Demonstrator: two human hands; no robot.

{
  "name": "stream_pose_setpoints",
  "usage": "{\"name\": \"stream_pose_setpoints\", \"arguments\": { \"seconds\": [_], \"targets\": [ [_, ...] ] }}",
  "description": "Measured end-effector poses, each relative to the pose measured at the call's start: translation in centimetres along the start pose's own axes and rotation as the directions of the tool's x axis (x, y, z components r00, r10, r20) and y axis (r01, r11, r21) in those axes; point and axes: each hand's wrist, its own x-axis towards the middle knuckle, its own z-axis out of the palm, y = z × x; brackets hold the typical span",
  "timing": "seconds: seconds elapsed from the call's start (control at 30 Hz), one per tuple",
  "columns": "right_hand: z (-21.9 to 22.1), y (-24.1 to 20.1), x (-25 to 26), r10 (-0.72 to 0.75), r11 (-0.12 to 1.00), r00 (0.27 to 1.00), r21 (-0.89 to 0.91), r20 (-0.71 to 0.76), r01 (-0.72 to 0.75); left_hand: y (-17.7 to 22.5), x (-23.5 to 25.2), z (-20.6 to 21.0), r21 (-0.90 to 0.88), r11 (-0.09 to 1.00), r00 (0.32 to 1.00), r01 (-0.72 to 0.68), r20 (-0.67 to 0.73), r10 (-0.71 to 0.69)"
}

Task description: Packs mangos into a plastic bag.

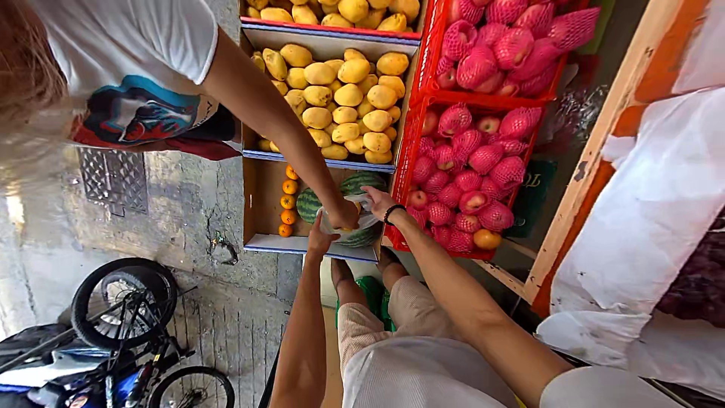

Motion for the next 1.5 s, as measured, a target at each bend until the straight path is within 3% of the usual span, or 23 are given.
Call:
{"name": "stream_pose_setpoints", "arguments": {
  "seconds": [0.23,0.43,0.5,0.6,0.63,0.7,0.77,0.9,1.2,1.5],
  "targets": [
    [-0.8,0.1,0.5,0.049,0.998,0.998,0.036,0.05,-0.051,-0.8,0.7,-0.2,0.036,0.999,1.0,-0.004,-0.009,0.004],
    [-0.4,1.0,0.9,-0.021,1.0,0.999,-0.005,-0.029,0.021,-1.6,0.3,1.0,0.075,0.996,0.997,0.041,-0.067,-0.036],
    [-0.9,0.4,-0.4,-0.076,0.994,0.989,-0.086,-0.124,0.066,-1.7,-0.2,1.3,0.084,0.995,0.995,0.048,-0.086,-0.04],
    [-0.1,1.0,-1.7,-0.279,0.933,0.925,-0.299,-0.256,0.199,-1.8,-1.5,1.7,0.083,0.995,0.99,0.064,-0.128,-0.053],
    [0.0,1.2,-1.8,-0.269,0.92,0.937,-0.347,-0.222,0.182,-1.6,-2.1,1.8,0.086,0.994,0.99,0.068,-0.133,-0.056],
    [0.2,1.4,-1.3,-0.117,0.933,0.991,-0.351,-0.069,0.086,-1.3,-3.0,2.0,0.124,0.989,0.988,0.084,-0.136,-0.067],
    [0.6,1.9,-0.3,0.042,0.939,0.999,-0.342,0.029,-0.03,-1.0,-3.8,2.3,0.18,0.977,0.986,0.114,-0.138,-0.089],
    [0.5,0.9,-0.8,0.154,0.928,0.988,-0.349,0.031,-0.134,0.1,-5.7,3.2,0.274,0.95,0.986,0.148,-0.117,-0.12],
    [-1.5,3.6,-1.5,-0.132,0.88,0.991,-0.457,0.026,0.129,1.7,-6.2,3.2,0.219,0.962,0.98,0.16,-0.155,-0.128],
    [1.2,5.8,0.4,-0.178,0.855,0.976,-0.511,-0.129,0.088,-0.2,-6.1,4.8,0.173,0.973,0.984,0.151,-0.121,-0.131]
  ]
}}
